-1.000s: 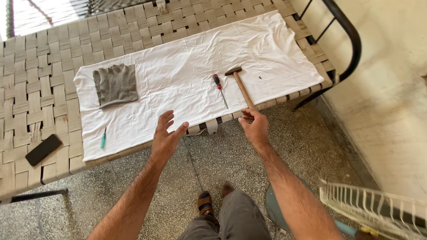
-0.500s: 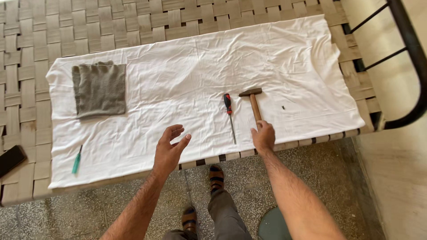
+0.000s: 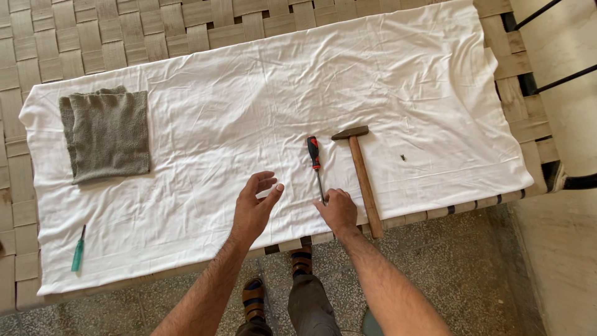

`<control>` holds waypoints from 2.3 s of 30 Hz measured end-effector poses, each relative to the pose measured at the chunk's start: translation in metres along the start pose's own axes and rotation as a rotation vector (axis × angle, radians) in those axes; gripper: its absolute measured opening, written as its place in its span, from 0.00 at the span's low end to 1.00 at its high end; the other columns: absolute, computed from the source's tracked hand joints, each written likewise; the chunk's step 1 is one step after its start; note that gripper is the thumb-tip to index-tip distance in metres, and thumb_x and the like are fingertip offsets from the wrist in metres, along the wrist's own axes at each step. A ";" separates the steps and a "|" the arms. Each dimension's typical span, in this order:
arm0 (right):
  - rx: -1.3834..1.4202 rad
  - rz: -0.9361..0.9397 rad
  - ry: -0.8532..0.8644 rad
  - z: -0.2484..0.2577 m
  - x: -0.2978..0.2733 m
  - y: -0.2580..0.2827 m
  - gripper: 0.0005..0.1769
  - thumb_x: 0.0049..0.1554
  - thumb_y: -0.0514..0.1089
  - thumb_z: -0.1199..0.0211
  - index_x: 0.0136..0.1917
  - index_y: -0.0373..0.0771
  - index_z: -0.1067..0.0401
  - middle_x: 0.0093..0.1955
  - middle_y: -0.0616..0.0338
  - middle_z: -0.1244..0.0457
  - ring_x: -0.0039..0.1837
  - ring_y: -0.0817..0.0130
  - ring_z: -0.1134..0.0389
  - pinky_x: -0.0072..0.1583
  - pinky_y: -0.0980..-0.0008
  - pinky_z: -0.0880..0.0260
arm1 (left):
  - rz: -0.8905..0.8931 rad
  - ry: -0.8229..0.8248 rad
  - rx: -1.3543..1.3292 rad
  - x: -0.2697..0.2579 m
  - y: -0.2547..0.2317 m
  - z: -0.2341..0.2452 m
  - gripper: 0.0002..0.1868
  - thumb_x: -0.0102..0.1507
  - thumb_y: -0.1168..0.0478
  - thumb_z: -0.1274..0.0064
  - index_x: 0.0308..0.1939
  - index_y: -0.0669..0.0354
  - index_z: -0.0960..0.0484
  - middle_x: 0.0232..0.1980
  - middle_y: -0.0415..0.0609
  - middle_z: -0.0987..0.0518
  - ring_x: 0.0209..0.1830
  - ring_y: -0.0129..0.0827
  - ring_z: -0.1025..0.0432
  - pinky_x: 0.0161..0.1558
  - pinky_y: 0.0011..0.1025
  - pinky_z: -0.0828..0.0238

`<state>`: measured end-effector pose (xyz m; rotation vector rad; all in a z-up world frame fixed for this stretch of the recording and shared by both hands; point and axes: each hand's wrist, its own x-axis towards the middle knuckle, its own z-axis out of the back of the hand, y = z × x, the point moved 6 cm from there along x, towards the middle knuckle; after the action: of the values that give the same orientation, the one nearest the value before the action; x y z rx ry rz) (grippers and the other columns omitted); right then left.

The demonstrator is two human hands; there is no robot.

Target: The person uses a hammer and screwdriver to adjust and tighten components on a standing electric fan. They repeatedly tap the fan blade hub and motor housing, then use the screwdriver to tighten screws on the fan's control panel.

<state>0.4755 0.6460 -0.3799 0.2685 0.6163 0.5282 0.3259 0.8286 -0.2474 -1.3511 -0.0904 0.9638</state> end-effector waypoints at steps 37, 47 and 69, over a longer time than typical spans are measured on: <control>1.355 0.175 -0.864 0.173 -0.630 0.016 0.27 0.56 0.45 0.31 0.67 0.39 0.31 0.52 0.56 0.29 0.49 0.71 0.28 0.50 0.68 0.24 | -1.134 0.812 0.401 -0.483 -0.151 -0.052 0.11 0.63 0.56 0.40 0.45 0.57 0.14 0.42 0.48 0.15 0.40 0.42 0.21 0.40 0.40 0.25; 1.607 0.049 -1.465 0.133 -0.890 -0.148 0.10 0.63 0.43 0.36 0.54 0.36 0.30 0.49 0.47 0.28 0.51 0.57 0.25 0.54 0.60 0.22 | -0.783 1.152 0.479 -0.639 -0.084 -0.196 0.13 0.67 0.55 0.45 0.51 0.55 0.14 0.38 0.44 0.13 0.37 0.28 0.19 0.41 0.33 0.20; 1.119 -0.006 -1.884 0.199 -1.131 -0.349 0.36 0.58 0.38 0.27 0.73 0.43 0.44 0.58 0.53 0.34 0.61 0.58 0.26 0.57 0.53 0.20 | -0.680 1.038 0.256 -0.793 -0.075 -0.428 0.07 0.67 0.61 0.43 0.43 0.59 0.13 0.32 0.41 0.15 0.31 0.21 0.23 0.36 0.22 0.23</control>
<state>-0.0482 -0.2771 0.1810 1.5576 -1.0310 -0.2801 0.1097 0.0076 0.0631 -1.2974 0.3358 -0.3372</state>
